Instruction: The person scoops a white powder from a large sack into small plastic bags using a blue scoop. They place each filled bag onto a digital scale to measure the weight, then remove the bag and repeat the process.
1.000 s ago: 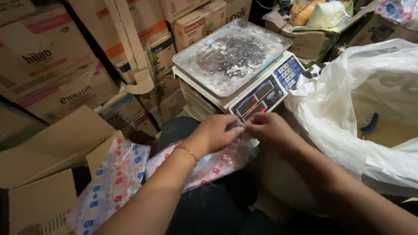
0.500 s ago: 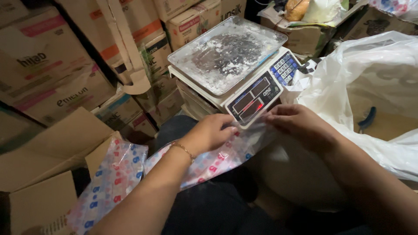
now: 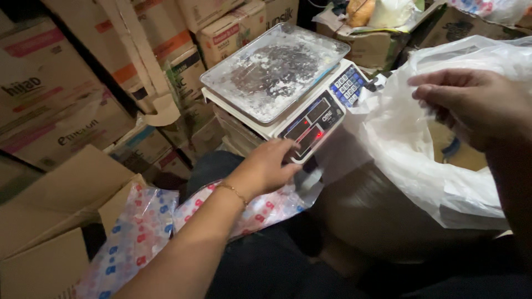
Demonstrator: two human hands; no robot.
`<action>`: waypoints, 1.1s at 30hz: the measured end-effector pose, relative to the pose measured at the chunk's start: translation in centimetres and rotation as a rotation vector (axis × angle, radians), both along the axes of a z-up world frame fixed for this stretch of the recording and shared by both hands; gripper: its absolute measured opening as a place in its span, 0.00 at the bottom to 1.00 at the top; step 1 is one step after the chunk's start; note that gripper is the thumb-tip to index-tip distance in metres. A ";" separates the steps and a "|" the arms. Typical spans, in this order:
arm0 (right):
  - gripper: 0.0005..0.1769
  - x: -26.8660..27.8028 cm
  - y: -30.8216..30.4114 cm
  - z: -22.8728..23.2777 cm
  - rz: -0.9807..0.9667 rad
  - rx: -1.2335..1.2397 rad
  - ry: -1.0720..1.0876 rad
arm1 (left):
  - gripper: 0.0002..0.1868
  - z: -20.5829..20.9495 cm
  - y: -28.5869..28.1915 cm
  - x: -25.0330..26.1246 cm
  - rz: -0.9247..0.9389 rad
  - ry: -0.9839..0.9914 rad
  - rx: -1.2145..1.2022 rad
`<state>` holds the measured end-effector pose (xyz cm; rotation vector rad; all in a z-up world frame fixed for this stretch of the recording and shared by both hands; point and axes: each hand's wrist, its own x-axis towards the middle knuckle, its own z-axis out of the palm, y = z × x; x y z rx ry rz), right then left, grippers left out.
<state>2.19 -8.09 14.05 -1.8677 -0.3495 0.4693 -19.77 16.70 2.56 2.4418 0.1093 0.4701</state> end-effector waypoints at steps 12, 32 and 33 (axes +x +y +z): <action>0.06 -2.6 1.3 -7.4 0.167 0.248 0.031 | 0.23 3.7 -9.5 10.1 -0.020 0.016 -1.032; 0.17 -2.4 -2.6 -8.3 0.464 -0.303 -0.811 | 0.10 3.6 -8.6 10.6 0.095 -0.109 -0.285; 0.21 -2.7 -2.5 -8.2 0.545 -0.381 -0.891 | 0.09 3.8 -8.9 10.7 0.100 -0.112 -0.259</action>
